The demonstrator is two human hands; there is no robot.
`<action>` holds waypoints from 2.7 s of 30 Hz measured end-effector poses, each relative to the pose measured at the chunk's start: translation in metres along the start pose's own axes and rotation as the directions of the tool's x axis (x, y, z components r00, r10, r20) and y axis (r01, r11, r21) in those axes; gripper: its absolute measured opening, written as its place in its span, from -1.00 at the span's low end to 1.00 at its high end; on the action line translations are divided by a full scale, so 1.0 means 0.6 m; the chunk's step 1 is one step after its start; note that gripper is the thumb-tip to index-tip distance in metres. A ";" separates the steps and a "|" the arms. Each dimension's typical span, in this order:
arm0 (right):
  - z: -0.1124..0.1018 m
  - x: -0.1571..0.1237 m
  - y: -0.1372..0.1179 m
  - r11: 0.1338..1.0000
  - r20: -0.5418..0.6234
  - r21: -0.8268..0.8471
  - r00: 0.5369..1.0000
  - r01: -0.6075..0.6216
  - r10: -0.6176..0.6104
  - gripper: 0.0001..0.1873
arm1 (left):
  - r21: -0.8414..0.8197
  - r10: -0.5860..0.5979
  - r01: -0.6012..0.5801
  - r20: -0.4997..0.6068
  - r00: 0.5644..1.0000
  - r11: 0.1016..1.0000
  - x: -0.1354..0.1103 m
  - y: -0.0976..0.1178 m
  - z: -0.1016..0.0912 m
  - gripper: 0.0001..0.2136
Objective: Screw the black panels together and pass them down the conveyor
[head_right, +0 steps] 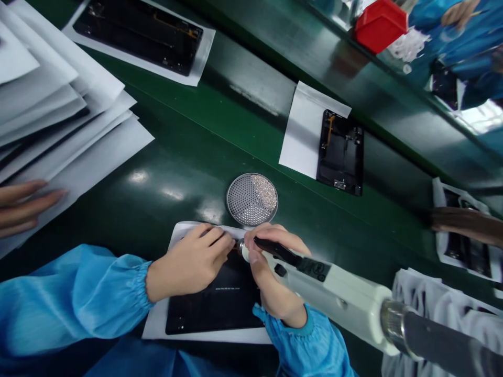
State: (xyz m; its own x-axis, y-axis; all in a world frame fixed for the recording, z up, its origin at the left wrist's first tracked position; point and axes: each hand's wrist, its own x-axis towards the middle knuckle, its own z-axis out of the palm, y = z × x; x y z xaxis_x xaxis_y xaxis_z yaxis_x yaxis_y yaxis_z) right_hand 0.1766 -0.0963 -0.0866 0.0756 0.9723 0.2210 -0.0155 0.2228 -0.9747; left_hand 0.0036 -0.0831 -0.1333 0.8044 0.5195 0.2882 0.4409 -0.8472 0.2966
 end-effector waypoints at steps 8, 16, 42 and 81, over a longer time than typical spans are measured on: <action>-0.006 -0.003 0.001 1.000 -0.007 -0.015 1.000 -0.003 0.003 -0.66 | 0.022 0.016 -0.016 0.006 1.000 1.000 0.006 0.005 -0.003 -0.78; -0.007 0.001 0.007 0.999 0.020 -0.003 0.999 0.041 -0.041 -0.72 | 0.024 0.004 -0.004 0.023 1.000 1.000 0.017 0.011 -0.011 -0.79; 0.000 0.019 0.033 0.992 -0.259 0.007 0.958 0.127 -0.120 -0.73 | 0.161 -0.034 0.023 0.068 0.997 0.987 -0.018 0.074 0.009 -0.71; 0.008 0.005 -0.002 0.998 -0.113 -0.025 0.991 0.063 -0.066 -0.63 | 0.030 -0.139 0.137 0.073 0.988 0.990 -0.026 0.033 0.021 -0.56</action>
State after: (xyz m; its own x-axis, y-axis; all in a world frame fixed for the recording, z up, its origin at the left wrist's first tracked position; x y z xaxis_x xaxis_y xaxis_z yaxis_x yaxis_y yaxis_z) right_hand 0.1720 -0.0935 -0.0844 0.1887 0.9414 0.2795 0.0146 0.2818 -0.9593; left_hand 0.0047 -0.1096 -0.1432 0.7622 0.6228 0.1769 0.5588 -0.7708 0.3059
